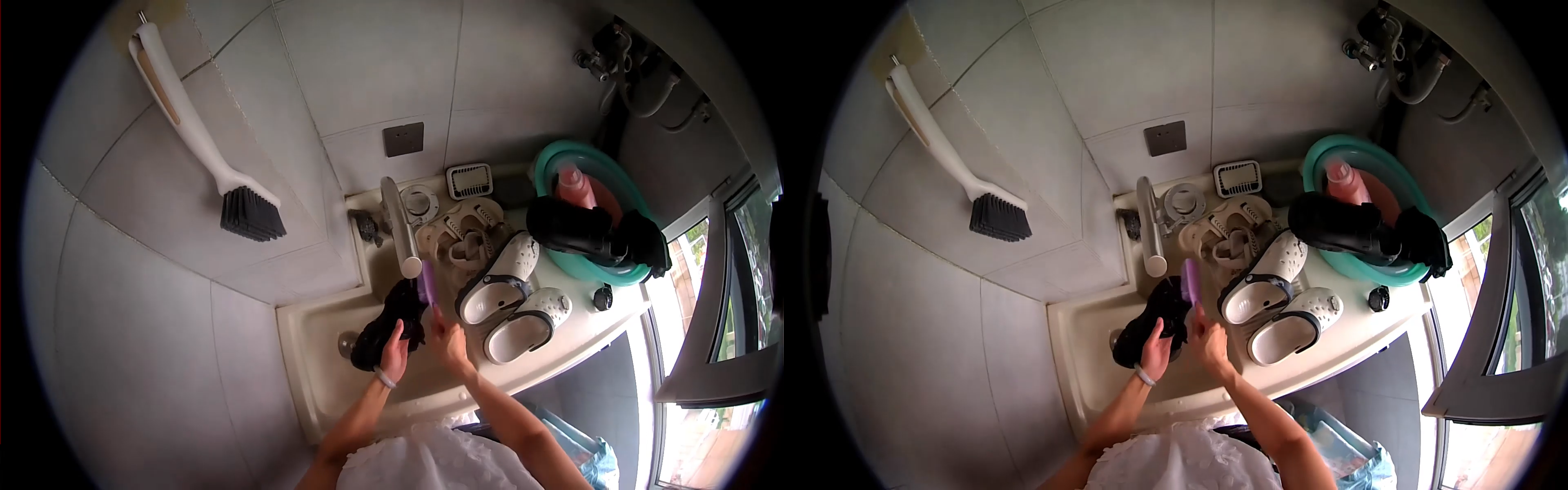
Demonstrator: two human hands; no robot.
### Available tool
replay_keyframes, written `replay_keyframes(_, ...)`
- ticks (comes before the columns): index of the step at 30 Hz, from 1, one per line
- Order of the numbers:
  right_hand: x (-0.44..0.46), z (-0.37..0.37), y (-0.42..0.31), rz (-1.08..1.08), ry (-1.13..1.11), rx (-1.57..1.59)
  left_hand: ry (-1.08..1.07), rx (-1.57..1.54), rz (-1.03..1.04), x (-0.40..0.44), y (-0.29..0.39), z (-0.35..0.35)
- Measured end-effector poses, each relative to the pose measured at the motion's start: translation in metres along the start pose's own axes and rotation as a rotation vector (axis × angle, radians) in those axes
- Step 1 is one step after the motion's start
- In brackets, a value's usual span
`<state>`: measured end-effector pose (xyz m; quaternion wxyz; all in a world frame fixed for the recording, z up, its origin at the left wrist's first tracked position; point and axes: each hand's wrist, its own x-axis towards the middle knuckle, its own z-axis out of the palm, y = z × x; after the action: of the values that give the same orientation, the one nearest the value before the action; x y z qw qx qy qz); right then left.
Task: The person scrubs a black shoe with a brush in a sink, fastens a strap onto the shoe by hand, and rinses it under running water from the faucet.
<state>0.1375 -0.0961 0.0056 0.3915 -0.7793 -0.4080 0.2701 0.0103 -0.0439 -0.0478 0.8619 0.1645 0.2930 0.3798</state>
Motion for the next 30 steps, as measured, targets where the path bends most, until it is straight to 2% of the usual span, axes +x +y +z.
replay_keyframes(1, 0.006, 0.000, 0.001, 0.062, 0.004, -0.002, 0.030, -0.054, 0.040, 0.001, -0.001, 0.003)
replay_keyframes(4, -0.024, -0.001, -0.001, -0.130, -0.031, 0.015, 0.072, -0.135, 0.030, -0.001, 0.019, 0.011)
replay_keyframes(5, -0.027, 0.002, -0.002, -0.158, -0.013, 0.011, 0.032, -0.185, -0.053, 0.003, 0.018, -0.007)
replay_keyframes(7, -0.033, 0.010, -0.004, -0.213, 0.024, 0.001, 0.123, -0.169, -0.062, -0.004, 0.024, 0.015)
replay_keyframes(8, -0.017, 0.009, -0.001, -0.138, 0.003, -0.009, 0.118, -0.149, -0.024, -0.011, 0.028, 0.030)
replay_keyframes(9, 0.000, 0.006, 0.001, -0.017, -0.065, -0.010, 0.082, -0.152, -0.090, -0.011, 0.024, 0.021)
replay_keyframes(11, 0.003, 0.008, 0.000, -0.001, -0.001, 0.004, 0.080, -0.151, -0.085, -0.008, 0.019, 0.007)
replay_keyframes(14, -0.027, 0.009, -0.001, -0.233, 0.033, 0.017, 0.128, -0.152, -0.004, 0.001, 0.028, 0.020)
replay_keyframes(15, -0.035, 0.009, -0.004, -0.291, 0.035, -0.003, -0.006, -0.137, -0.092, 0.004, 0.035, 0.007)
replay_keyframes(16, -0.044, 0.008, -0.007, -0.348, 0.039, -0.022, 0.000, -0.139, -0.098, 0.002, 0.028, 0.001)
replay_keyframes(18, -0.017, 0.002, -0.004, -0.120, -0.011, -0.026, 0.091, -0.006, -0.082, 0.003, 0.018, 0.006)
replay_keyframes(21, 0.000, -0.009, -0.001, 0.031, -0.024, 0.032, 0.125, 0.180, -0.052, 0.008, 0.000, -0.006)
replay_keyframes(22, -0.011, -0.013, -0.005, -0.019, -0.038, 0.064, 0.152, 0.206, -0.055, 0.013, -0.003, -0.012)
replay_keyframes(23, -0.028, -0.008, 0.004, -0.218, -0.014, 0.028, 0.195, 0.292, -0.086, 0.020, -0.004, -0.019)
replay_keyframes(26, -0.059, -0.021, -0.017, -0.159, -0.086, 0.126, 0.152, 0.431, -0.069, 0.025, 0.008, 0.006)
replay_keyframes(28, -0.052, -0.029, -0.021, -0.075, -0.115, 0.153, 0.176, 0.791, 0.045, 0.032, 0.005, 0.020)
replay_keyframes(30, -0.038, -0.041, -0.025, 0.031, -0.137, 0.117, 0.082, 0.937, 0.088, 0.037, 0.010, 0.034)
